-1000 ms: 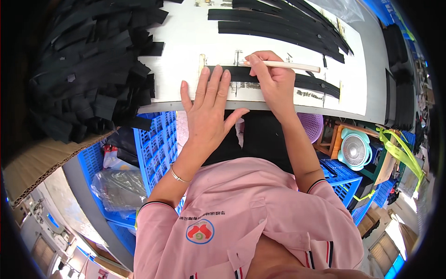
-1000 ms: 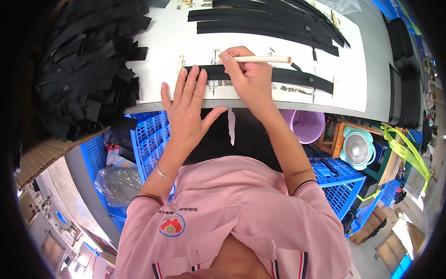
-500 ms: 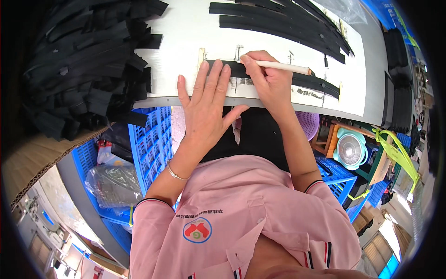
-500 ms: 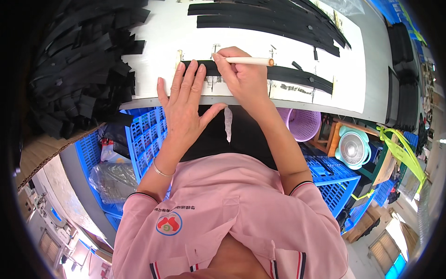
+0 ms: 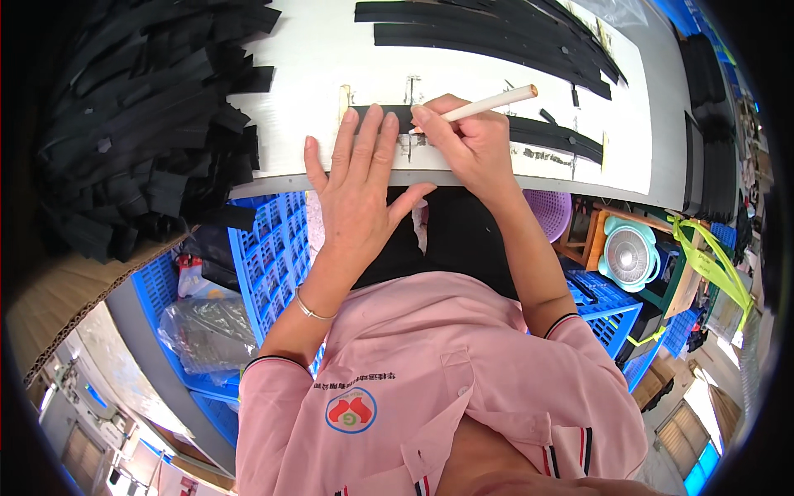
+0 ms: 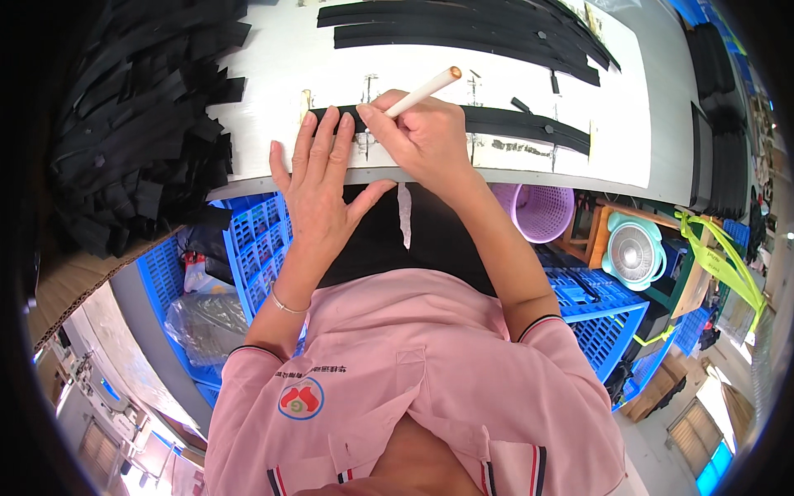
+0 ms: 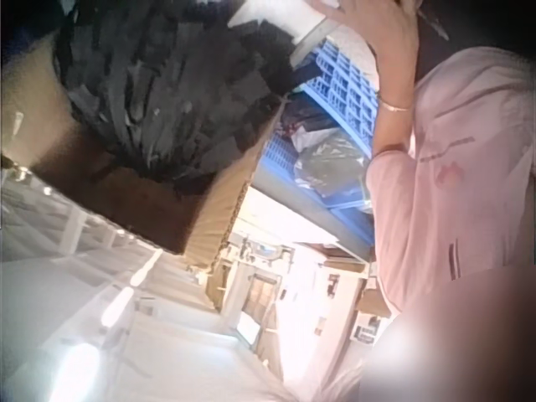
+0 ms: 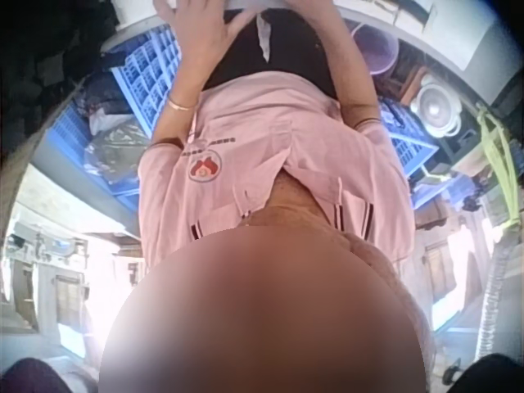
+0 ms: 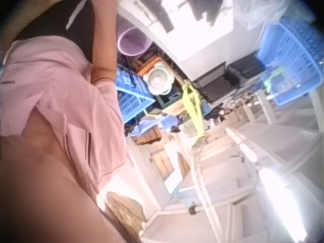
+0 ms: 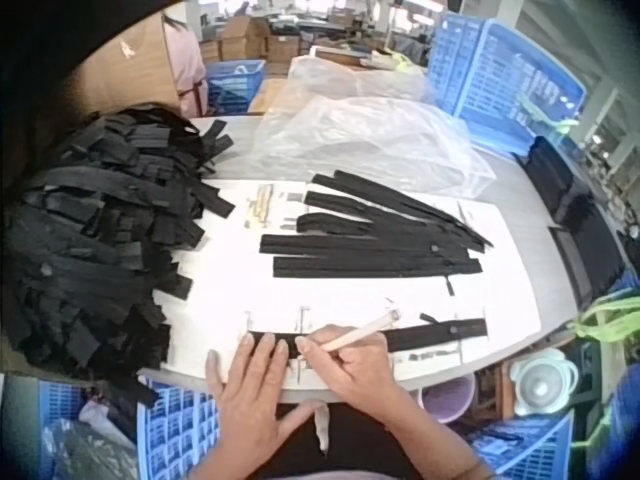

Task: Marking black strips with a pencil on a white surface at a manufacturing workbench.

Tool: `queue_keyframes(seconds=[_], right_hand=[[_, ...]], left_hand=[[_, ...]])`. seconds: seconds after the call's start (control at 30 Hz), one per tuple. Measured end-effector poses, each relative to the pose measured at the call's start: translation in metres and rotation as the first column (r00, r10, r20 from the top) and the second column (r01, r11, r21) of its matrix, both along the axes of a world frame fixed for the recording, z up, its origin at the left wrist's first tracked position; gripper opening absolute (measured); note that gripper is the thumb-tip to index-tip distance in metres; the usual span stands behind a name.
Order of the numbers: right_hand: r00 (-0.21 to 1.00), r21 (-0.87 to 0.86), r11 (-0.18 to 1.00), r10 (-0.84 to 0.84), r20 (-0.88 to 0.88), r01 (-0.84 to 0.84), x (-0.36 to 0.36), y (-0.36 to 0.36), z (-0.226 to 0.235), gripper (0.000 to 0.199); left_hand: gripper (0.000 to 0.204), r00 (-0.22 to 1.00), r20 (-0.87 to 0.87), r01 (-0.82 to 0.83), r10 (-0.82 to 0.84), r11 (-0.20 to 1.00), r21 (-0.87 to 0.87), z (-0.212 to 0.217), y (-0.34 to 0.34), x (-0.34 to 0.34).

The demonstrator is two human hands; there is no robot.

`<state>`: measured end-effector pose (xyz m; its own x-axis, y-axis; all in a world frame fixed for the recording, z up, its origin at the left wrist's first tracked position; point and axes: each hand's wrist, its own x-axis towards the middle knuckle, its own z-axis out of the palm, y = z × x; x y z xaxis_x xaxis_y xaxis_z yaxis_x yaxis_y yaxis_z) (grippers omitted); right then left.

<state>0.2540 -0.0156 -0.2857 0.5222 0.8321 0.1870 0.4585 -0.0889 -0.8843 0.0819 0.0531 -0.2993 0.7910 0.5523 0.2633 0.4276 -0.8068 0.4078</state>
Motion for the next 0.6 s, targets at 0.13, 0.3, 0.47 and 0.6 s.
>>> queue_keyframes(seconds=[0.13, 0.3, 0.47, 0.6], right_hand=[[0.998, 0.017, 1.000, 0.015, 0.054, -0.016, 0.000, 0.002, 0.002, 0.017], [0.981, 0.017, 1.000, 0.002, -0.196, 0.001, 0.003, -0.009, 0.007, 0.017], [0.939, 0.152, 0.928, -0.325, -0.112, 0.340, 0.035, -0.051, 0.010, 0.021], [0.890, 0.051, 0.894, -0.437, -0.127, 0.446, 0.052, -0.062, 0.007, 0.021]], left_hand=[[0.089, 1.000, -0.010, 0.009, -0.009, 1.000, -0.010, 0.001, 0.000, 0.002], [0.089, 1.000, -0.028, -0.002, 0.002, 1.000, -0.002, 0.001, 0.000, 0.001], [0.089, 1.000, -0.016, 0.007, -0.006, 1.000, 0.024, -0.002, -0.002, 0.001], [0.092, 0.999, -0.043, 0.014, -0.013, 0.999, 0.034, 0.000, 0.000, 0.001]])
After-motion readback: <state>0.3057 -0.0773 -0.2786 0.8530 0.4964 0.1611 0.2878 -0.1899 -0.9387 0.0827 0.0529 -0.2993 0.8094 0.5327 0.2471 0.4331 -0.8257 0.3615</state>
